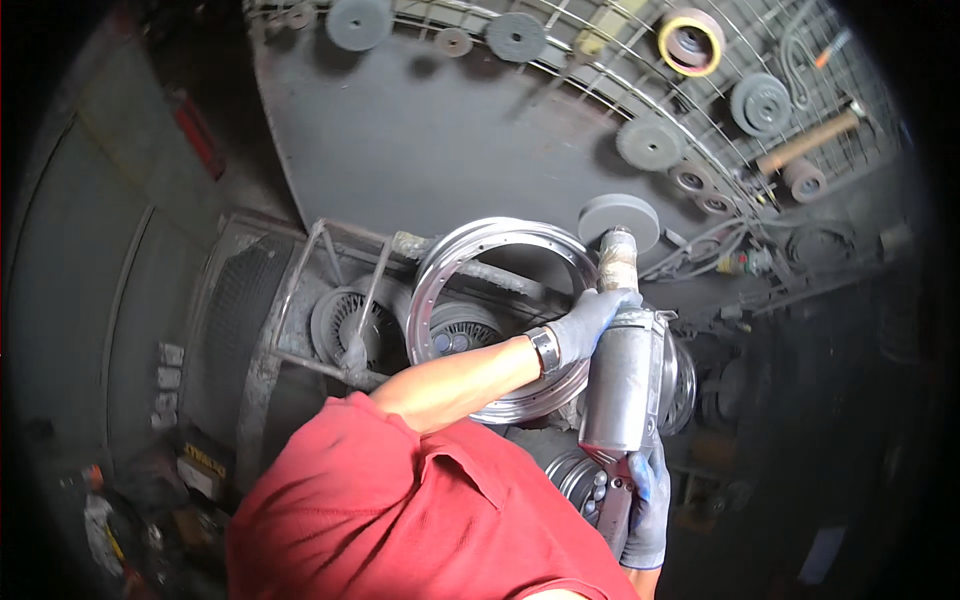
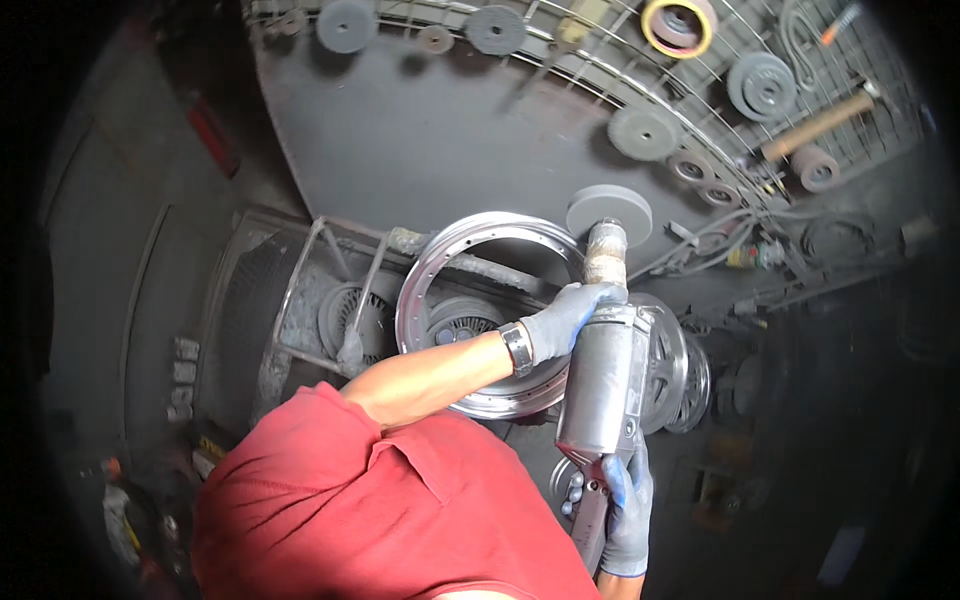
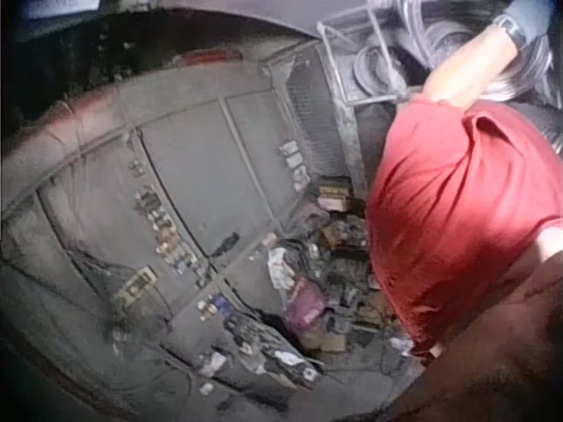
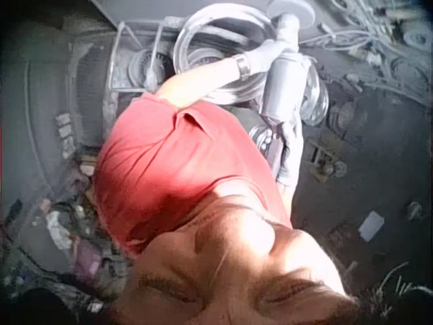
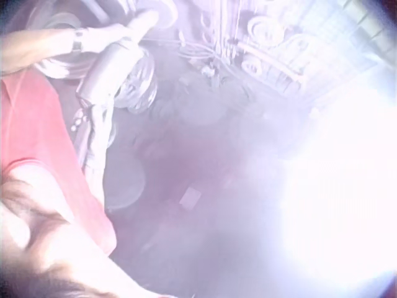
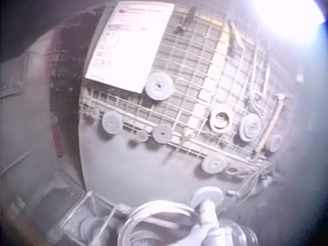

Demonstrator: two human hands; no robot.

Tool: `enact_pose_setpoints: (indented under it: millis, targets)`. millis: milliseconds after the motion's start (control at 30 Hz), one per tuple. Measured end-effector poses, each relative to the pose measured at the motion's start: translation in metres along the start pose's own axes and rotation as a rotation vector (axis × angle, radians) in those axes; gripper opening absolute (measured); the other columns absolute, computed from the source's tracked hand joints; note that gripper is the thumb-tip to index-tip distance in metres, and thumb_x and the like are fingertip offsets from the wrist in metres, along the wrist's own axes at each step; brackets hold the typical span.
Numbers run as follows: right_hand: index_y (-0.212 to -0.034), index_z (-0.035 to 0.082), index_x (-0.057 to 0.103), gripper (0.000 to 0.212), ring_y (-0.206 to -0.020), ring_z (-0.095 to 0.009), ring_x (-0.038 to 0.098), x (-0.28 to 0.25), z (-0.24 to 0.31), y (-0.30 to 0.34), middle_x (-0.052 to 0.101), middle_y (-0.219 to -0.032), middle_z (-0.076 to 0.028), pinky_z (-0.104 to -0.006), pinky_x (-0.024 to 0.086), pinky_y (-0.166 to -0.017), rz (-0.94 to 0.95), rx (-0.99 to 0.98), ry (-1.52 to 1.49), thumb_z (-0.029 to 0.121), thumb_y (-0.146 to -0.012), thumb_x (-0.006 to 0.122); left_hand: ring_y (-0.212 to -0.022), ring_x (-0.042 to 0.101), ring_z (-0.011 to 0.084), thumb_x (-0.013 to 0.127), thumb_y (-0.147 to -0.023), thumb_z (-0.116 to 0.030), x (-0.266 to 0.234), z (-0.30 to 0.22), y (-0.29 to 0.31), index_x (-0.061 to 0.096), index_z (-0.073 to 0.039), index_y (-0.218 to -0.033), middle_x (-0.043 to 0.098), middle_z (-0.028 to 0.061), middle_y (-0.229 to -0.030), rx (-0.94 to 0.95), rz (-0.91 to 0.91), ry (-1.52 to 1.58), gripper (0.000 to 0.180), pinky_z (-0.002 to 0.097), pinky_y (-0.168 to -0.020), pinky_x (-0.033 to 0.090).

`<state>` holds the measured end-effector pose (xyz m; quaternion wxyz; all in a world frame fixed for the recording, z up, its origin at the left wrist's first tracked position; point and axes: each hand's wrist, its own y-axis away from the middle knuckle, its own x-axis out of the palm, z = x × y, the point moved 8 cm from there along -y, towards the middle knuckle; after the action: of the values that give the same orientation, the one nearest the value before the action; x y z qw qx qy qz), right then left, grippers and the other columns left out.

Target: The person uses a handheld angle grinder with a polishing pad to polish the inner and outer surfaces of a metal wheel rim. They rotate the rim to access different areas and continue polishing until the surface appears smooth and reflective.

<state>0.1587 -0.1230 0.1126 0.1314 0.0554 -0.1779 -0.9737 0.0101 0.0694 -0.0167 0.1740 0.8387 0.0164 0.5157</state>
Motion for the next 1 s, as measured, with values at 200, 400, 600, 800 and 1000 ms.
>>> enact_pose_setpoints:
  millis: [200, 400, 600, 800, 1000]
  targets:
    - [-0.163, -0.006, 0.034, 0.088, -0.140, -0.028, 0.055, -0.003, 0.015, -0.029, 0.053, -0.155, -0.019, -0.0404, 0.042, -0.119, 0.188, -0.083, 0.267, 0.035, -0.096, 0.072, -0.087, 0.075, 0.0194, 0.075, -0.096, -0.017, -0.036, -0.035, 0.026, 0.069, -0.004, -0.109, 0.074, 0.0081, -0.098, 0.228, -0.006, 0.202, 0.019, 0.0379, -0.081, 0.063]
    - [-0.169, -0.002, 0.023, 0.086, -0.091, -0.014, 0.063, -0.018, -0.003, -0.051, 0.065, -0.130, -0.013, -0.0314, 0.056, -0.078, 0.420, 0.060, 0.165, 0.006, -0.097, 0.070, -0.090, 0.075, 0.0212, 0.074, -0.097, -0.020, -0.071, -0.036, 0.082, 0.067, -0.003, -0.115, 0.075, 0.0094, -0.100, 0.388, -0.124, 0.320, 0.025, 0.0396, -0.086, 0.063]
    - [-0.170, 0.001, 0.020, 0.086, -0.081, -0.012, 0.063, -0.021, -0.020, -0.063, 0.068, -0.111, -0.011, -0.0285, 0.055, -0.068, 0.505, 0.043, 0.111, 0.001, -0.098, 0.067, -0.089, 0.075, 0.0218, 0.078, -0.094, -0.018, -0.098, -0.026, 0.065, 0.066, -0.006, -0.115, 0.076, 0.0099, -0.102, 0.399, -0.096, 0.334, 0.027, 0.0394, -0.084, 0.063]
    - [-0.169, 0.004, 0.022, 0.082, -0.075, -0.013, 0.065, -0.044, -0.046, -0.050, 0.068, -0.108, -0.012, -0.0285, 0.057, -0.064, 0.325, -0.005, -0.088, 0.003, -0.100, 0.066, -0.091, 0.075, 0.0212, 0.073, -0.096, -0.012, -0.048, -0.009, 0.024, 0.063, -0.007, -0.118, 0.074, 0.0080, -0.099, 0.312, -0.077, 0.070, 0.024, 0.0387, -0.084, 0.063]
    - [-0.167, 0.005, 0.027, 0.079, -0.080, -0.015, 0.064, -0.051, -0.093, -0.006, 0.066, -0.120, -0.012, -0.0288, 0.056, -0.066, 0.021, -0.017, -0.363, 0.015, -0.100, 0.069, -0.096, 0.073, 0.0187, 0.074, -0.095, -0.010, -0.012, 0.059, -0.009, 0.060, -0.004, -0.123, 0.072, 0.0078, -0.106, 0.098, 0.065, -0.281, 0.032, 0.0364, -0.086, 0.062]
